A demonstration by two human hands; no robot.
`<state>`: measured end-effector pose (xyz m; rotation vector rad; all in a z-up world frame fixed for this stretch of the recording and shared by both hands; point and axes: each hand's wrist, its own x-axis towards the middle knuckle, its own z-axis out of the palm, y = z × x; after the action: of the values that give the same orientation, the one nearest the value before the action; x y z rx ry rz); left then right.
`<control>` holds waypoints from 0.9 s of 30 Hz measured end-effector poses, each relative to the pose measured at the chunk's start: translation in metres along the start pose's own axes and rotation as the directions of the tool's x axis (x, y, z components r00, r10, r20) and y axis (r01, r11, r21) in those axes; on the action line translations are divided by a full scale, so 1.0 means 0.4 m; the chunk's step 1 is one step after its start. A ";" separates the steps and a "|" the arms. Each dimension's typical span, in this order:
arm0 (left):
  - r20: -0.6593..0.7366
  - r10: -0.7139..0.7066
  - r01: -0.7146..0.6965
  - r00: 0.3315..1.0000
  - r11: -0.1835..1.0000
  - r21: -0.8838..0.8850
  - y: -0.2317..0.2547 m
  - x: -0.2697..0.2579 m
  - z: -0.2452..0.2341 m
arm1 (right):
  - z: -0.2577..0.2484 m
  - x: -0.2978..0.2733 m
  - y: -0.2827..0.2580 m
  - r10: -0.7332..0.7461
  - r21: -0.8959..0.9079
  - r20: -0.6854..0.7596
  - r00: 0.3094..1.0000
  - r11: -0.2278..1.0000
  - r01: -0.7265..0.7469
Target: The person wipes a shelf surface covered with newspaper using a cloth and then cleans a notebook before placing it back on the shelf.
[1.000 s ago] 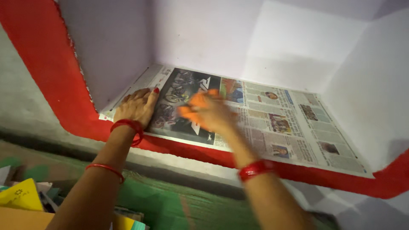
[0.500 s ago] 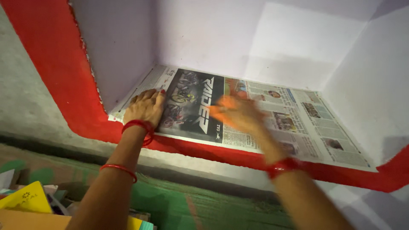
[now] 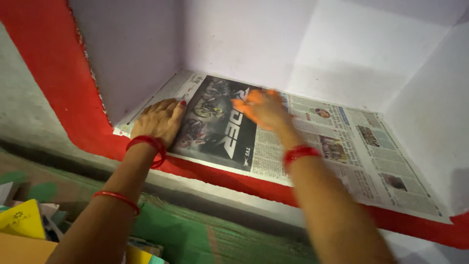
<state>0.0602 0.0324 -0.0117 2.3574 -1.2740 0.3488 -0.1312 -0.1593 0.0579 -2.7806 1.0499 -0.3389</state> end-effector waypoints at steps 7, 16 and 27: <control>-0.040 0.042 -0.042 0.998 0.999 -0.003 -0.009 0.002 0.008 | -0.088 -0.179 0.484 0.259 -0.233 -0.057 0.964 0.935 -0.265; 0.015 0.010 -0.010 1.000 0.999 -0.042 0.013 -0.019 -0.030 | -0.052 -0.255 0.146 0.263 -0.179 -0.039 0.964 0.947 -0.266; 0.034 0.110 -0.115 0.993 0.972 0.205 -0.005 0.005 0.017 | 0.087 -0.044 -0.233 -0.108 0.012 0.054 0.993 0.994 0.107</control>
<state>0.0630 0.0285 -0.0171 2.4708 -1.4487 0.5144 -0.0761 -0.0762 0.0418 -2.8280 0.8865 -0.2777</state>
